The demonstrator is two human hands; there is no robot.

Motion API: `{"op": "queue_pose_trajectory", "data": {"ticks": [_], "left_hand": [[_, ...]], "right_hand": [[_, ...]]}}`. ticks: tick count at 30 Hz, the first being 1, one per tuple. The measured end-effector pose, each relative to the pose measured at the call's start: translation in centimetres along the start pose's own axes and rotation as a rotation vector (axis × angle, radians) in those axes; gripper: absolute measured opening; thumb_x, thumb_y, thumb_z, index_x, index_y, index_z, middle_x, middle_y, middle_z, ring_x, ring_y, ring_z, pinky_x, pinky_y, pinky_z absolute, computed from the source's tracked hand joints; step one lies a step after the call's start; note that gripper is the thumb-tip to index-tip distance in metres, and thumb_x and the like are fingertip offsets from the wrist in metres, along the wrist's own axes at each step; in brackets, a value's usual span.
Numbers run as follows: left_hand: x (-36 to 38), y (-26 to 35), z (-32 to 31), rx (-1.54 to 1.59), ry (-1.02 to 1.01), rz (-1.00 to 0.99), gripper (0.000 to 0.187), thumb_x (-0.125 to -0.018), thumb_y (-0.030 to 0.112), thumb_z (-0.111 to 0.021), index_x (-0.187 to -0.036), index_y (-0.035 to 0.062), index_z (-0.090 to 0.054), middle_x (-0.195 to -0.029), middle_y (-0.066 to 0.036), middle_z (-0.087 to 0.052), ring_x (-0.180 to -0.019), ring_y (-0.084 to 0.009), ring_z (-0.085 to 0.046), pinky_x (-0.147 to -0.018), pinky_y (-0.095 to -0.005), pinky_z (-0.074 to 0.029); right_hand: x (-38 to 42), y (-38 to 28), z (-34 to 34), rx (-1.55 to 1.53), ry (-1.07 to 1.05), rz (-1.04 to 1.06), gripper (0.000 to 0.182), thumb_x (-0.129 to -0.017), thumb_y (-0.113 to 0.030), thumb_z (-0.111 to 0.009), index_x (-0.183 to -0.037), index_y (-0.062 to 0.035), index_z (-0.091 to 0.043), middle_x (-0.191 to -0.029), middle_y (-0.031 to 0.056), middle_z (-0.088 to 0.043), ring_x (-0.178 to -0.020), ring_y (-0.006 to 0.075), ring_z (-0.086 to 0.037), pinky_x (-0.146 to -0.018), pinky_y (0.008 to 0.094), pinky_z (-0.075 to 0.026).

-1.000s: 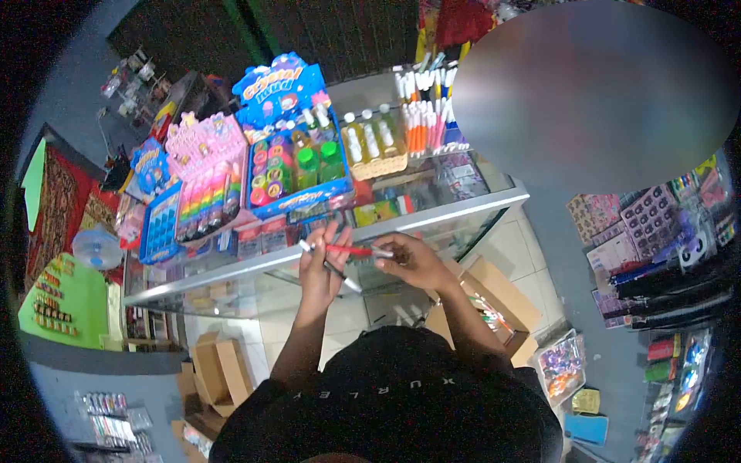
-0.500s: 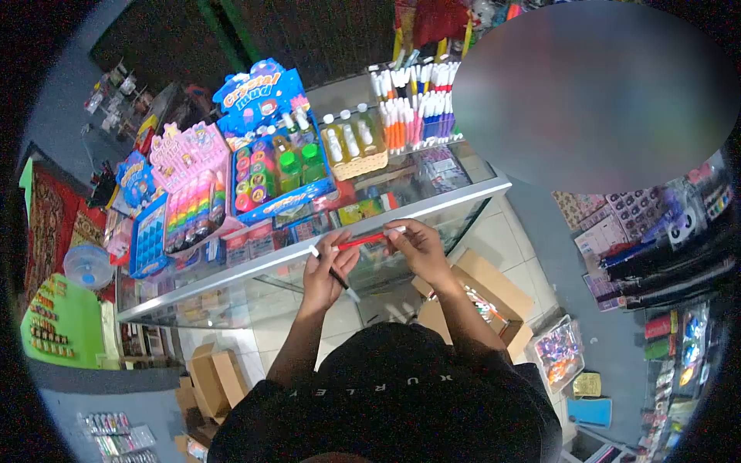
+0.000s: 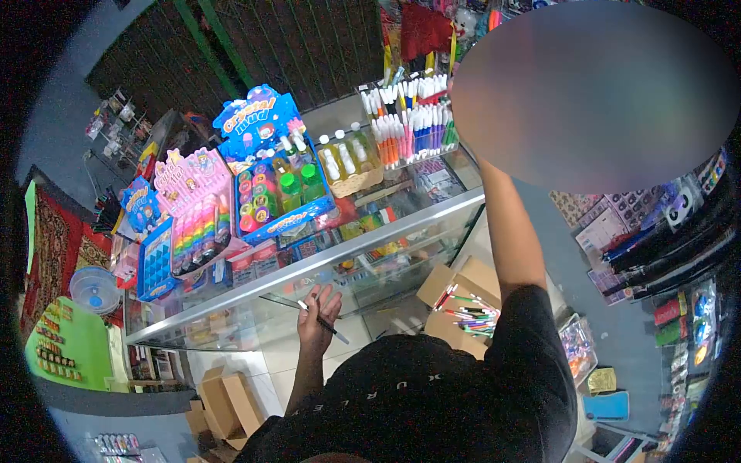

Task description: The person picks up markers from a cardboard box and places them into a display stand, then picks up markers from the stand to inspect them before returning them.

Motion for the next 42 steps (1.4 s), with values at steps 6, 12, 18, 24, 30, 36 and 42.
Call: {"op": "queue_pose_trajectory", "data": {"ticks": [6, 12, 18, 24, 30, 36, 42], "left_hand": [[0.5, 0.9, 0.8, -0.008, 0.033, -0.045, 0.051, -0.099, 0.032, -0.048, -0.139, 0.0043, -0.032, -0.141, -0.023, -0.039, -0.121, -0.0362, -0.052, -0.099, -0.0447, -0.046], [1.3, 1.0, 2.2, 0.031, 0.091, -0.065, 0.05, -0.098, 0.032, -0.05, -0.136, 0.0042, -0.035, -0.138, -0.023, -0.043, -0.118, -0.0356, -0.054, -0.097, -0.0429, -0.048], [1.4, 0.5, 2.2, 0.014, 0.097, -0.027, 0.049, -0.099, 0.032, -0.048, -0.136, 0.003, -0.035, -0.136, -0.024, -0.045, -0.116, -0.0361, -0.055, -0.096, -0.0425, -0.048], [0.7, 0.6, 1.3, -0.021, 0.071, -0.024, 0.05, -0.099, 0.032, -0.047, -0.136, 0.0009, -0.033, -0.136, -0.025, -0.045, -0.116, -0.0367, -0.056, -0.096, -0.0441, -0.047], [1.4, 0.4, 2.0, 0.012, 0.079, -0.027, 0.046, -0.1, 0.03, -0.045, -0.135, 0.0021, -0.035, -0.136, -0.027, -0.044, -0.116, -0.0365, -0.056, -0.098, -0.0448, -0.047], [1.8, 0.6, 2.7, 0.009, 0.078, -0.04, 0.043, -0.1, 0.03, -0.044, -0.134, 0.0032, -0.037, -0.136, -0.026, -0.045, -0.114, -0.0359, -0.057, -0.097, -0.0448, -0.047], [1.3, 0.3, 2.7, 0.042, 0.082, -0.017, 0.044, -0.1, 0.03, -0.045, -0.133, 0.0029, -0.037, -0.135, -0.025, -0.046, -0.113, -0.0364, -0.058, -0.096, -0.0451, -0.048]], "right_hand": [[-5.2, 1.0, -5.3, 0.232, -0.129, 0.154, 0.024, -0.087, -0.021, -0.062, -0.101, -0.0016, -0.065, -0.084, 0.0211, -0.066, -0.075, 0.0328, -0.067, -0.068, 0.0395, -0.051], [-3.6, 2.7, -5.5, 0.087, -0.134, -0.047, 0.029, -0.083, -0.019, -0.065, -0.108, -0.0045, -0.063, -0.082, 0.018, -0.067, -0.076, 0.0312, -0.067, -0.07, 0.0388, -0.052], [-1.4, 2.5, -6.6, 0.197, -0.22, 0.042, 0.021, -0.079, -0.012, -0.065, -0.099, -0.0052, -0.067, -0.087, 0.0174, -0.066, -0.076, 0.0318, -0.065, -0.07, 0.0397, -0.051], [-2.3, -0.3, -8.4, 0.545, -0.242, 0.327, 0.023, -0.079, -0.013, -0.064, -0.1, -0.0051, -0.067, -0.094, 0.0207, -0.064, -0.084, 0.0364, -0.064, -0.076, 0.0447, -0.052], [-2.9, -0.4, -9.3, 0.469, -0.254, 0.323, 0.014, -0.08, -0.013, -0.063, -0.089, -0.0014, -0.065, -0.088, 0.0206, -0.064, -0.084, 0.0353, -0.064, -0.075, 0.0449, -0.052], [-5.9, -2.8, -7.3, 0.179, -0.088, 0.244, 0.013, -0.085, -0.015, -0.065, -0.086, -0.0015, -0.064, -0.073, 0.0157, -0.066, -0.069, 0.031, -0.066, -0.062, 0.0376, -0.052], [-6.6, -6.5, -5.5, 0.116, 0.035, 0.29, 0.017, -0.085, -0.018, -0.067, -0.09, -0.0016, -0.065, -0.072, 0.0138, -0.067, -0.065, 0.0245, -0.067, -0.06, 0.0334, -0.052]]}}
Point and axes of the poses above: each hand's wrist, its own x-axis away from the middle knuckle, its own z-axis out of the back of the hand, y = z × x, the point moved 8 cm from there along -x, towards the middle knuckle
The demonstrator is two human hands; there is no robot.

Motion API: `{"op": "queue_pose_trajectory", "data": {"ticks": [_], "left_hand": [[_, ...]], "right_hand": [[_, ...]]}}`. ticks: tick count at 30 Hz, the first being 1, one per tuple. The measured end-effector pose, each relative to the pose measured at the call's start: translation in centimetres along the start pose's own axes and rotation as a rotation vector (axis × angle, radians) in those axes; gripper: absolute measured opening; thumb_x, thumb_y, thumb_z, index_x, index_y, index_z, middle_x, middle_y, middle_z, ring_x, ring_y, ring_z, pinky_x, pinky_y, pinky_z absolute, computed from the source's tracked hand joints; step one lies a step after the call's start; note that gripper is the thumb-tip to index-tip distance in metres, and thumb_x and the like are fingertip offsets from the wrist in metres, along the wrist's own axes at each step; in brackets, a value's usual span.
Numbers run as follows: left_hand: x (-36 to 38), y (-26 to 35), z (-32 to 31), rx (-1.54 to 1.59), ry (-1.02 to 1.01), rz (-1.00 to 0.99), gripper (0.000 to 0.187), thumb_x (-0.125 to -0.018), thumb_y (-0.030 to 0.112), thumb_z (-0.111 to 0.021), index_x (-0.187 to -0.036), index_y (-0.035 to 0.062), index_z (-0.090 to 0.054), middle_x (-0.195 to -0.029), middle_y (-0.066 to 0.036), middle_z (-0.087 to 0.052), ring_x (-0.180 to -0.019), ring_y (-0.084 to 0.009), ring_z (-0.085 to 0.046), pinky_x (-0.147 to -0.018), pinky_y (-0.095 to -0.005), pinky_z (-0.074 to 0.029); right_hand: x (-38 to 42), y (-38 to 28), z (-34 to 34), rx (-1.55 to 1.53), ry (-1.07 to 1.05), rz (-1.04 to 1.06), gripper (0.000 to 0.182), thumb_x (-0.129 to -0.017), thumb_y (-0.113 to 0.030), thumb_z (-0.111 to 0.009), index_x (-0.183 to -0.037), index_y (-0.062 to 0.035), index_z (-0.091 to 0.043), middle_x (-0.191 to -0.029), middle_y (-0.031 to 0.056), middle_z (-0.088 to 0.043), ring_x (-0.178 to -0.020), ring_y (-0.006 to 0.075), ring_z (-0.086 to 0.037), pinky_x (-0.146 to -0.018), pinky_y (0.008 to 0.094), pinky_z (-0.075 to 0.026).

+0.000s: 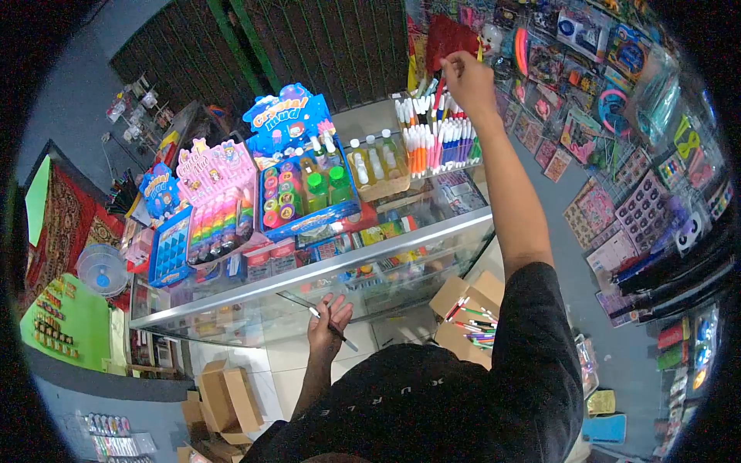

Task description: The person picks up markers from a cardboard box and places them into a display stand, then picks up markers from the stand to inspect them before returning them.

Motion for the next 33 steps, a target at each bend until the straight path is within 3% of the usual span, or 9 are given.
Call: {"op": "queue_pose_trajectory", "data": {"ticks": [5, 8, 12, 15, 17, 22, 25, 31, 33], "left_hand": [[-0.3, 0.0, -0.4, -0.014, -0.003, -0.001, 0.046, -0.1, 0.033, -0.043, -0.134, 0.0026, -0.035, -0.134, -0.026, -0.046, -0.113, -0.0381, -0.057, -0.095, -0.0458, -0.048], [-0.5, 0.7, -1.3, 0.007, -0.027, -0.003, 0.051, -0.1, 0.041, -0.039, -0.135, 0.0039, -0.035, -0.134, -0.027, -0.046, -0.114, -0.0395, -0.056, -0.095, -0.0477, -0.047], [-2.3, 2.3, -4.2, 0.127, -0.112, -0.081, 0.054, -0.098, 0.052, -0.031, -0.134, 0.0112, -0.037, -0.135, -0.027, -0.046, -0.117, -0.0411, -0.053, -0.097, -0.0511, -0.044], [-4.2, 5.2, -8.7, 0.092, -0.221, -0.222, 0.053, -0.097, 0.057, -0.027, -0.13, 0.0178, -0.04, -0.136, -0.025, -0.047, -0.119, -0.0405, -0.051, -0.1, -0.0504, -0.04], [-5.5, 6.9, -11.2, 0.094, -0.244, -0.259, 0.054, -0.095, 0.06, -0.027, -0.13, 0.0202, -0.04, -0.136, -0.023, -0.048, -0.12, -0.039, -0.051, -0.101, -0.0489, -0.038], [-6.8, 7.3, -14.9, 0.044, -0.314, -0.279, 0.055, -0.094, 0.063, -0.027, -0.129, 0.0213, -0.038, -0.134, -0.021, -0.05, -0.12, -0.0366, -0.052, -0.099, -0.0456, -0.04], [-6.9, 5.5, -15.2, 0.039, -0.345, -0.243, 0.052, -0.097, 0.056, -0.025, -0.128, 0.016, -0.039, -0.132, -0.023, -0.051, -0.118, -0.0362, -0.053, -0.099, -0.0441, -0.04], [-5.9, 0.3, -15.1, -0.062, -0.471, -0.191, 0.049, -0.102, 0.042, -0.03, -0.132, 0.0066, -0.044, -0.135, -0.019, -0.05, -0.116, -0.0315, -0.056, -0.101, -0.0444, -0.039], [-5.8, -1.9, -14.3, -0.2, -0.428, -0.059, 0.051, -0.102, 0.04, -0.031, -0.138, 0.0044, -0.036, -0.135, -0.021, -0.048, -0.116, -0.0297, -0.054, -0.098, -0.0424, -0.041]], "right_hand": [[3.7, 3.6, -4.5, 0.108, -0.198, 0.008, 0.019, -0.082, -0.018, -0.07, -0.09, -0.0007, -0.066, -0.077, 0.0152, -0.067, -0.067, 0.0255, -0.067, -0.062, 0.034, -0.052], [6.1, 2.0, -3.4, 0.005, -0.126, 0.013, 0.019, -0.081, -0.017, -0.07, -0.091, -0.0011, -0.066, -0.076, 0.0154, -0.066, -0.066, 0.0254, -0.066, -0.061, 0.0328, -0.051], [13.5, -3.7, -2.5, -0.198, -0.284, -0.156, 0.015, -0.091, -0.013, -0.057, -0.09, -0.0005, -0.066, -0.071, 0.003, -0.061, -0.062, 0.0087, -0.054, -0.06, 0.0236, -0.045], [23.2, -7.2, -4.9, -0.79, -0.632, -0.424, 0.008, -0.091, -0.006, -0.058, -0.096, -0.0008, -0.061, -0.074, 0.0038, -0.063, -0.068, 0.01, -0.06, -0.061, 0.0245, -0.049], [28.0, -10.8, -5.5, -1.054, -0.766, -0.596, 0.015, -0.091, -0.007, -0.061, -0.104, 0.0001, -0.056, -0.078, 0.0059, -0.064, -0.072, 0.0129, -0.064, -0.062, 0.0264, -0.052], [35.2, -15.7, -4.7, -1.319, -0.897, -0.837, 0.019, -0.092, -0.011, -0.061, -0.106, 0.001, -0.055, -0.084, 0.0097, -0.065, -0.072, 0.0166, -0.065, -0.063, 0.0289, -0.053], [36.6, -15.7, -3.8, -1.264, -0.867, -0.894, 0.019, -0.093, -0.013, -0.06, -0.105, 0.0011, -0.057, -0.084, 0.0099, -0.065, -0.072, 0.0167, -0.065, -0.064, 0.0299, -0.053], [36.1, -10.9, -2.6, -1.247, -0.453, -1.012, 0.019, -0.096, -0.015, -0.057, -0.105, 0.0015, -0.06, -0.082, 0.0076, -0.064, -0.069, 0.0159, -0.063, -0.064, 0.0297, -0.053], [35.1, -10.2, -2.0, -1.218, -0.349, -1.046, 0.017, -0.096, -0.015, -0.056, -0.103, 0.0006, -0.059, -0.079, 0.0078, -0.063, -0.068, 0.0161, -0.063, -0.065, 0.0294, -0.053]]}}
Point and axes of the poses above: each hand's wrist, its own x-axis away from the middle knuckle, its own z-axis out of the back of the hand, y = z × x, the point moved 8 cm from there along -x, towards the middle knuckle
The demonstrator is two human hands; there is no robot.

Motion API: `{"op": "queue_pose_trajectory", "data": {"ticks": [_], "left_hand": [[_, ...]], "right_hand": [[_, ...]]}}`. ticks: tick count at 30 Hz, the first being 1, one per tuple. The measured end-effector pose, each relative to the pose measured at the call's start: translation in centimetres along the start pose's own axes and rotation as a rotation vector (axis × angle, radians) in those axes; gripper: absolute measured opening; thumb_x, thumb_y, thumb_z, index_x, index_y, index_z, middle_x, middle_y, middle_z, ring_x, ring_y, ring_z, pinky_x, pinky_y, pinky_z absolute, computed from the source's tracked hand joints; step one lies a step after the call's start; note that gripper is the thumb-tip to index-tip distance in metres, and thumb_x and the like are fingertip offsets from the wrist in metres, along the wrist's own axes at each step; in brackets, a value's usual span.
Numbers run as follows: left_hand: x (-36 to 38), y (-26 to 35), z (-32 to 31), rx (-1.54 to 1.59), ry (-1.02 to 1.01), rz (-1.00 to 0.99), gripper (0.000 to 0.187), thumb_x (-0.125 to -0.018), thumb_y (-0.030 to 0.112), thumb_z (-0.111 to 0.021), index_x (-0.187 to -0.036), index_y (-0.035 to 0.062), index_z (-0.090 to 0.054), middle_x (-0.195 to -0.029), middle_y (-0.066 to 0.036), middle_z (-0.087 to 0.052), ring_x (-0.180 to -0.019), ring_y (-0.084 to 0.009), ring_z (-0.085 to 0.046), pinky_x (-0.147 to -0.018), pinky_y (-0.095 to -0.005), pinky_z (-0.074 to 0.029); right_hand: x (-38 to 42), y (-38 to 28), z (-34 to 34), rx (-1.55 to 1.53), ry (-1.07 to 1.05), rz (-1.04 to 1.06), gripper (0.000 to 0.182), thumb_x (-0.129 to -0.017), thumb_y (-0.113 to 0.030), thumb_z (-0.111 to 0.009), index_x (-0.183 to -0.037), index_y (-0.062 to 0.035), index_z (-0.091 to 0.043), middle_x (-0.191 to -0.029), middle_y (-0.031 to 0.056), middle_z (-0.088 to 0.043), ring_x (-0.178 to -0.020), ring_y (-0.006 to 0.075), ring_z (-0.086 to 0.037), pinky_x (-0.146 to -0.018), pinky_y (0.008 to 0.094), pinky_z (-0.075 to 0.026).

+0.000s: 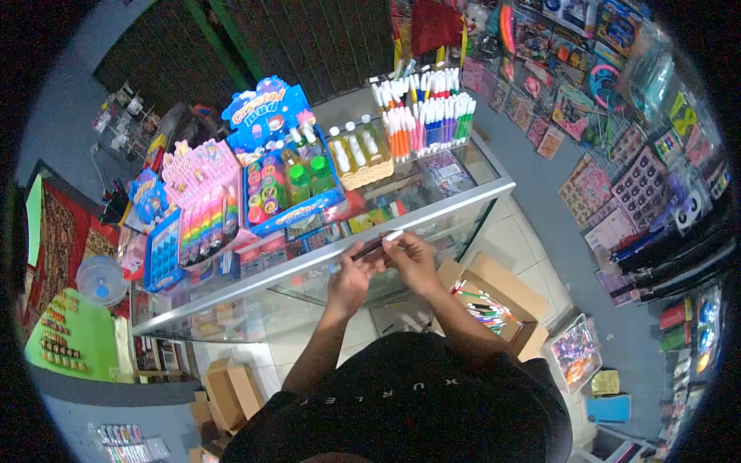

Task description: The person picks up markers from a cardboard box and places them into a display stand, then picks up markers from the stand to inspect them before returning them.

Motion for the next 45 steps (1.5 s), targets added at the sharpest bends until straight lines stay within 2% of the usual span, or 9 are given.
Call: {"op": "queue_pose_trajectory", "data": {"ticks": [4, 7, 12, 21, 26, 30, 34, 37, 45], "left_hand": [[1.9, -0.8, -0.1, -0.092, -0.051, 0.158, 0.057, -0.1, 0.028, -0.045, -0.146, 0.0024, -0.023, -0.139, -0.021, -0.044, -0.12, -0.0296, -0.052, -0.098, -0.0386, -0.041], [4.0, -0.7, 0.4, -0.072, -0.057, 0.211, 0.057, -0.099, 0.025, -0.05, -0.147, 0.0078, -0.026, -0.138, -0.019, -0.047, -0.112, -0.0256, -0.058, -0.091, -0.0346, -0.047], [7.4, -1.2, 3.3, -0.076, -0.004, 0.29, 0.057, -0.097, 0.023, -0.051, -0.147, 0.0095, -0.027, -0.133, -0.023, -0.05, -0.109, -0.0308, -0.06, -0.092, -0.0399, -0.046], [10.5, -0.7, 6.4, -0.017, 0.156, 0.227, 0.05, -0.099, 0.021, -0.049, -0.145, 0.0103, -0.032, -0.126, -0.021, -0.057, -0.1, -0.025, -0.064, -0.085, -0.0336, -0.049], [11.0, -0.6, 7.6, -0.002, 0.21, 0.209, 0.052, -0.098, 0.021, -0.051, -0.145, 0.01, -0.032, -0.128, -0.023, -0.055, -0.099, -0.0267, -0.065, -0.084, -0.0343, -0.05], [11.0, -0.7, 8.2, 0.026, 0.224, 0.206, 0.053, -0.097, 0.021, -0.053, -0.145, 0.0097, -0.033, -0.128, -0.023, -0.055, -0.098, -0.0269, -0.065, -0.084, -0.0344, -0.051], [10.8, -0.9, 8.4, 0.009, 0.232, 0.212, 0.052, -0.098, 0.021, -0.051, -0.145, 0.0095, -0.032, -0.128, -0.023, -0.055, -0.095, -0.0248, -0.065, -0.083, -0.0331, -0.051], [10.5, -1.0, 8.5, 0.011, 0.226, 0.211, 0.052, -0.098, 0.021, -0.051, -0.145, 0.0097, -0.033, -0.127, -0.022, -0.056, -0.096, -0.0239, -0.065, -0.083, -0.0325, -0.05], [10.9, -0.9, 9.0, 0.023, 0.236, 0.229, 0.05, -0.098, 0.02, -0.05, -0.144, 0.0083, -0.034, -0.128, -0.023, -0.055, -0.096, -0.0259, -0.065, -0.083, -0.0335, -0.051]], "right_hand": [[-2.9, -4.0, 2.6, 0.169, 0.087, 0.157, 0.011, -0.095, -0.012, -0.055, -0.093, -0.0016, -0.055, -0.081, 0.007, -0.063, -0.074, 0.016, -0.063, -0.065, 0.03, -0.052], [-7.4, -11.4, 4.6, 0.566, 0.122, 0.591, 0.002, -0.093, -0.001, -0.05, -0.093, -0.001, -0.048, -0.082, 0.0083, -0.06, -0.069, 0.0166, -0.061, -0.065, 0.0297, -0.051], [-13.2, -22.1, 3.2, 0.614, 0.369, 0.901, 0.029, -0.089, -0.003, -0.061, -0.114, -0.0001, -0.047, -0.078, 0.0093, -0.061, -0.073, 0.0133, -0.063, -0.064, 0.0259, -0.051], [-23.4, -21.8, 1.6, 1.223, 0.203, 0.887, 0.039, -0.086, -0.009, -0.064, -0.121, -0.0099, -0.05, -0.081, 0.0139, -0.066, -0.07, 0.0247, -0.067, -0.065, 0.0324, -0.053], [-24.9, -20.4, 1.6, 1.209, 0.113, 0.836, 0.018, -0.081, -0.009, -0.061, -0.099, -0.0032, -0.062, -0.082, 0.0176, -0.064, -0.073, 0.0338, -0.064, -0.068, 0.04, -0.05], [-24.5, -23.3, 1.7, 1.263, 0.365, 1.033, 0.024, -0.08, -0.016, -0.067, -0.101, -0.0036, -0.061, -0.089, 0.0189, -0.064, -0.084, 0.0339, -0.062, -0.075, 0.041, -0.049], [-26.7, -23.9, 0.7, 1.337, 0.256, 1.016, 0.031, -0.078, -0.023, -0.073, -0.1, -0.0033, -0.062, -0.087, 0.0179, -0.066, -0.08, 0.0323, -0.064, -0.072, 0.0401, -0.05], [-29.8, -23.9, 0.7, 1.456, 0.206, 0.788, 0.025, -0.078, -0.021, -0.072, -0.096, -0.0041, -0.065, -0.081, 0.0166, -0.067, -0.075, 0.0302, -0.066, -0.069, 0.0377, -0.052], [-34.0, -25.1, 3.9, 1.193, 0.325, 0.84, 0.022, -0.078, -0.017, -0.073, -0.094, -0.0047, -0.066, -0.074, 0.0127, -0.067, -0.066, 0.0215, -0.067, -0.063, 0.0319, -0.053]]}}
Point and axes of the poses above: each hand's wrist, its own x-axis away from the middle knuckle, its own z-axis out of the back of the hand, y = z × x, the point moved 8 cm from there along -x, towards the middle knuckle
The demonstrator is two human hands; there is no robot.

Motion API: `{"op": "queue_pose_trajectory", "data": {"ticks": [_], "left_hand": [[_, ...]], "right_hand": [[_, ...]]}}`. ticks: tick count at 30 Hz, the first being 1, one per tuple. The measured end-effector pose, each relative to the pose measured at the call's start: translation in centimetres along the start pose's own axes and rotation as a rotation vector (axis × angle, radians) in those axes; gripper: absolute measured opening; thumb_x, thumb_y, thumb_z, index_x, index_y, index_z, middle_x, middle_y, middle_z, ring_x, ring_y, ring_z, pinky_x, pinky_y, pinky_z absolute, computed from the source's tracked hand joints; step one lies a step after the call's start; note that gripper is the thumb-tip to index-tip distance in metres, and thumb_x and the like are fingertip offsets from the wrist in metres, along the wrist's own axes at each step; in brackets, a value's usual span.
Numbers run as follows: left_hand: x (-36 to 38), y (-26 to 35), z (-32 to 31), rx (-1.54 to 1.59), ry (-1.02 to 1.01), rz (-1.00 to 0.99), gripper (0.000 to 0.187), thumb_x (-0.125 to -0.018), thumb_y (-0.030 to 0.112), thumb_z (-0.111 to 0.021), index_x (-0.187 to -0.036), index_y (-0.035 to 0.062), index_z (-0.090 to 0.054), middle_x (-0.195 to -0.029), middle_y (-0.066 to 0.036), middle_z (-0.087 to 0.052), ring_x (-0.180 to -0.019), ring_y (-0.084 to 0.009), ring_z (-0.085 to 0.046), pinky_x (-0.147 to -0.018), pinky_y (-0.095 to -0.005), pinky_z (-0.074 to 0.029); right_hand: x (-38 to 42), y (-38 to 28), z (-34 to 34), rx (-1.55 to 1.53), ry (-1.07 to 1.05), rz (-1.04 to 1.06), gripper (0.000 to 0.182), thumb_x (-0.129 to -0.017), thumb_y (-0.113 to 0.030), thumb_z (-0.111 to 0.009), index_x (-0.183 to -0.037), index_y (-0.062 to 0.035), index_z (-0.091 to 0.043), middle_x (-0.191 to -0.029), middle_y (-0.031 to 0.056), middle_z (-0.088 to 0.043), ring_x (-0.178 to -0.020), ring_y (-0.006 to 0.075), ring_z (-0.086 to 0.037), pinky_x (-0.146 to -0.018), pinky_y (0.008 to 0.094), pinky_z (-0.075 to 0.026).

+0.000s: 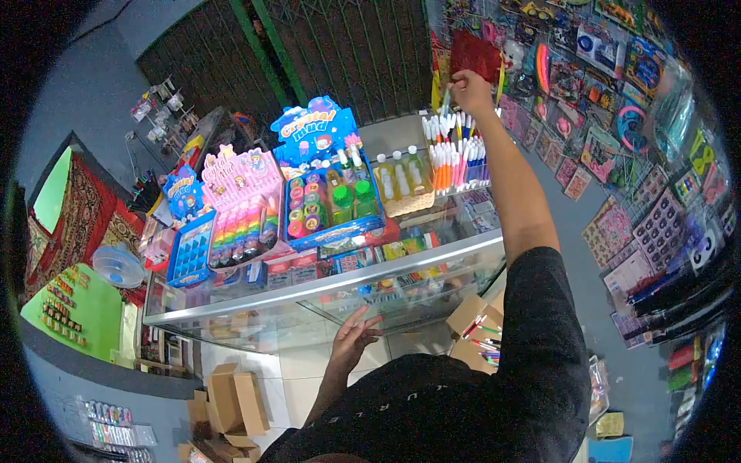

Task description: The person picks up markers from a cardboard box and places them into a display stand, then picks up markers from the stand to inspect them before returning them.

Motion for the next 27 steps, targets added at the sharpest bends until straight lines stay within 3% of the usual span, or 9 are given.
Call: {"op": "queue_pose_trajectory", "data": {"ticks": [6, 8, 9, 10, 13, 15, 17, 21, 27], "left_hand": [[-0.1, -0.9, 0.6, -0.028, 0.039, 0.067, 0.048, -0.098, 0.023, -0.051, -0.142, 0.0096, -0.037, -0.124, -0.017, -0.059, -0.095, -0.0213, -0.065, -0.082, -0.0318, -0.05], [-0.7, -2.1, 0.9, -0.031, 0.017, 0.105, 0.048, -0.098, 0.023, -0.051, -0.141, 0.0084, -0.038, -0.124, -0.017, -0.059, -0.095, -0.0215, -0.065, -0.081, -0.032, -0.05], [-1.1, -2.6, 0.9, -0.034, 0.004, 0.126, 0.047, -0.098, 0.024, -0.051, -0.141, 0.0077, -0.039, -0.124, -0.017, -0.059, -0.094, -0.0216, -0.065, -0.08, -0.0321, -0.05], [-1.6, -2.9, 0.6, -0.052, -0.007, 0.158, 0.047, -0.098, 0.024, -0.051, -0.14, 0.0071, -0.039, -0.123, -0.017, -0.06, -0.094, -0.0217, -0.065, -0.08, -0.0319, -0.051], [-2.8, -4.0, -0.9, -0.093, -0.067, 0.243, 0.046, -0.098, 0.025, -0.052, -0.138, 0.0055, -0.041, -0.123, -0.016, -0.06, -0.093, -0.0214, -0.065, -0.079, -0.0312, -0.051], [-3.7, -4.6, -2.7, -0.099, -0.143, 0.275, 0.045, -0.098, 0.026, -0.051, -0.137, 0.0049, -0.042, -0.122, -0.016, -0.061, -0.093, -0.0202, -0.065, -0.079, -0.0305, -0.05], [-4.9, -5.3, -4.8, -0.254, -0.216, 0.336, 0.044, -0.099, 0.027, -0.05, -0.136, 0.005, -0.043, -0.122, -0.013, -0.061, -0.093, -0.018, -0.065, -0.079, -0.0286, -0.049], [-6.5, -8.0, -8.6, -0.338, -0.415, 0.426, 0.042, -0.1, 0.027, -0.048, -0.136, 0.0055, -0.044, -0.123, -0.009, -0.062, -0.092, -0.0136, -0.063, -0.078, -0.0249, -0.048], [-7.0, -10.9, -15.0, -0.476, -0.61, 0.519, 0.041, -0.099, 0.029, -0.049, -0.133, 0.0063, -0.047, -0.119, -0.005, -0.063, -0.089, -0.0107, -0.062, -0.077, -0.0235, -0.047]], "right_hand": [[9.5, -6.6, 6.7, -0.133, 0.167, 0.035, 0.018, -0.084, -0.019, -0.068, -0.093, -0.003, -0.065, -0.077, 0.0075, -0.067, -0.069, 0.0164, -0.062, -0.065, 0.0306, -0.049], [17.4, -7.3, 6.3, -0.244, -0.027, -0.122, 0.013, -0.085, -0.016, -0.066, -0.09, -0.0045, -0.065, -0.073, 0.0079, -0.063, -0.071, 0.0168, -0.062, -0.063, 0.0305, -0.048], [21.5, -8.8, 6.8, 0.069, -0.058, 0.013, 0.009, -0.084, -0.01, -0.064, -0.09, -0.0038, -0.065, -0.072, 0.007, -0.063, -0.067, 0.0168, -0.062, -0.06, 0.0299, -0.048], [25.0, -11.4, 7.4, -0.251, -0.105, 0.09, 0.009, -0.081, -0.005, -0.064, -0.091, -0.0028, -0.065, -0.071, 0.0073, -0.062, -0.061, 0.0169, -0.061, -0.057, 0.0295, -0.048], [37.6, -8.5, 6.1, -0.306, -0.456, -0.362, 0.014, -0.076, 0.0, -0.064, -0.09, -0.0012, -0.065, -0.075, 0.0108, -0.063, -0.063, 0.0205, -0.061, -0.059, 0.0322, -0.048], [45.1, -6.6, 6.3, -0.107, -0.491, -0.274, 0.002, -0.077, -0.001, -0.064, -0.078, -0.0021, -0.064, -0.069, 0.0081, -0.062, -0.059, 0.0172, -0.06, -0.057, 0.0312, -0.049], [52.9, -3.8, 6.4, -0.086, -0.672, -0.37, 0.004, -0.077, -0.006, -0.066, -0.08, -0.0035, -0.065, -0.069, 0.0091, -0.064, -0.06, 0.0214, -0.063, -0.058, 0.0333, -0.051], [54.9, -5.7, 11.3, -0.126, -0.802, -0.433, 0.009, -0.078, -0.012, -0.067, -0.083, -0.0044, -0.067, -0.074, 0.0106, -0.067, -0.064, 0.0262, -0.066, -0.06, 0.0353, -0.052], [53.9, -2.2, 17.3, -0.019, -0.548, -0.621, 0.008, -0.079, -0.008, -0.066, -0.084, -0.0012, -0.066, -0.074, 0.0119, -0.067, -0.063, 0.0216, -0.065, -0.059, 0.033, -0.052]]}}
Point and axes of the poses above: each hand's wrist, its own x-axis away from the middle knuckle, its own z-axis out of the back of the hand, y = z × x, the point moved 8 cm from there along -x, towards the middle knuckle
